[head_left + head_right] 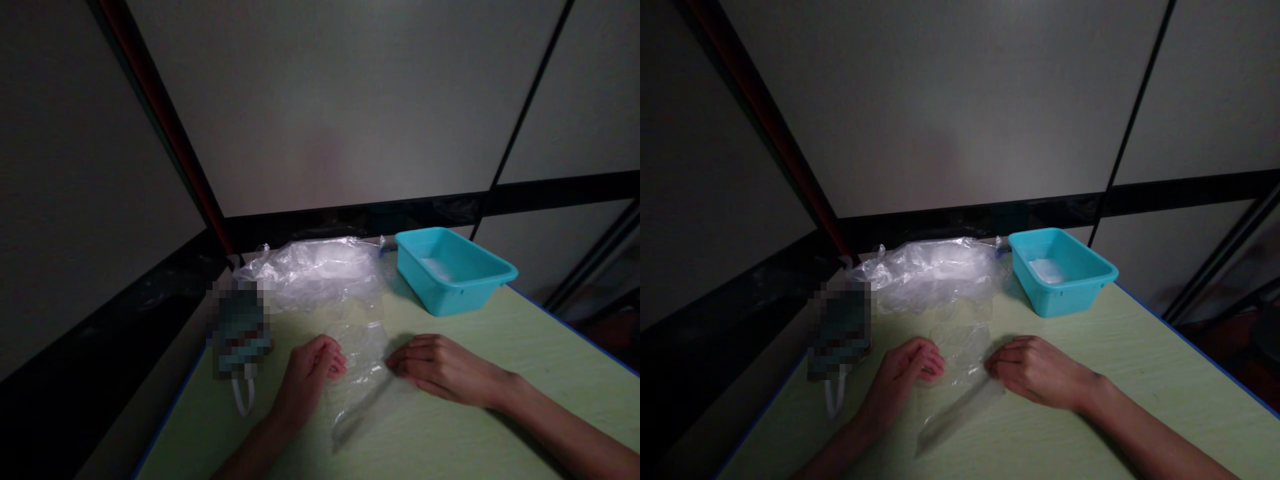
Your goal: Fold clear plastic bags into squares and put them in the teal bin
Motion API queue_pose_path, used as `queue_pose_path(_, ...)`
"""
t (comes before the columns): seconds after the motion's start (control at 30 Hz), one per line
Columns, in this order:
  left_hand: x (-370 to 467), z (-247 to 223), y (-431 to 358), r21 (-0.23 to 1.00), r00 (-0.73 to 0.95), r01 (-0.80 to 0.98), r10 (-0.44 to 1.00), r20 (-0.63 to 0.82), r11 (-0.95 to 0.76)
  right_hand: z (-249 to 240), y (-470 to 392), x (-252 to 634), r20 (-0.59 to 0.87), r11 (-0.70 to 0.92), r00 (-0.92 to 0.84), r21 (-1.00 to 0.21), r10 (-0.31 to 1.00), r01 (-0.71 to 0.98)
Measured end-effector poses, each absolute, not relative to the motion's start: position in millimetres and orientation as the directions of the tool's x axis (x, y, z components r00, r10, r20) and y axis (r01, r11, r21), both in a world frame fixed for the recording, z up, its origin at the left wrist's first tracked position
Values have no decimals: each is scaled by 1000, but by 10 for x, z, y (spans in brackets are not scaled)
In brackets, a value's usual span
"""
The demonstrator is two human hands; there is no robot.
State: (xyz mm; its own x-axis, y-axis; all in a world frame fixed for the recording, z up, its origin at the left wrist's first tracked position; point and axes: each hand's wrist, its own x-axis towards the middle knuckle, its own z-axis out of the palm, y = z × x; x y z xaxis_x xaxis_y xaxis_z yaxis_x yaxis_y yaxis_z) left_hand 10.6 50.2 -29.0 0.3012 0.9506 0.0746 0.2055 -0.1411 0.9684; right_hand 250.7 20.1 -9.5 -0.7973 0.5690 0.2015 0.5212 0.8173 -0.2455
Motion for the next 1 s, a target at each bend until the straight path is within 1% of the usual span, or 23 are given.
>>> queue_pose_path(0.07, 85, -282, 503, 944, 269, 259, 954, 132, -204, -106, 220, 2521, 196, 795, -780, -291, 594, 532)
queue_pose_path(0.17, 52, -270, 525, 919, 205, 299, 957, 203, -259, -114, 239, 2535, 196, 744, -742, -394, 642, 540)
queue_pose_path(0.3, 24, -262, 571, 926, 147, 303, 971, 187, -224, -130, 254, 2531, 197, 622, -636, -548, 746, 559)
queue_pose_path(0.4, 14, -255, 597, 930, 120, 307, 978, 173, -202, -167, 269, 2511, 200, 517, -521, -626, 830, 584)
queue_pose_path(0.53, 6, -254, 617, 935, 95, 304, 983, 159, -181, -235, 309, 2443, 206, 416, -391, -691, 897, 591)
queue_pose_path(0.73, 1, -304, 638, 938, 57, 305, 986, 155, -165, -323, 374, 2326, 210, 310, -240, -786, 948, 536)
queue_pose_path(0.83, -5, -329, 659, 932, 14, 324, 986, 165, -160, -355, 398, 2308, 224, 283, -174, -802, 959, 526)
queue_pose_path(1.0, -23, -348, 670, 925, 19, 346, 987, 158, -155, -373, 426, 2294, 254, 282, -129, -794, 959, 539)
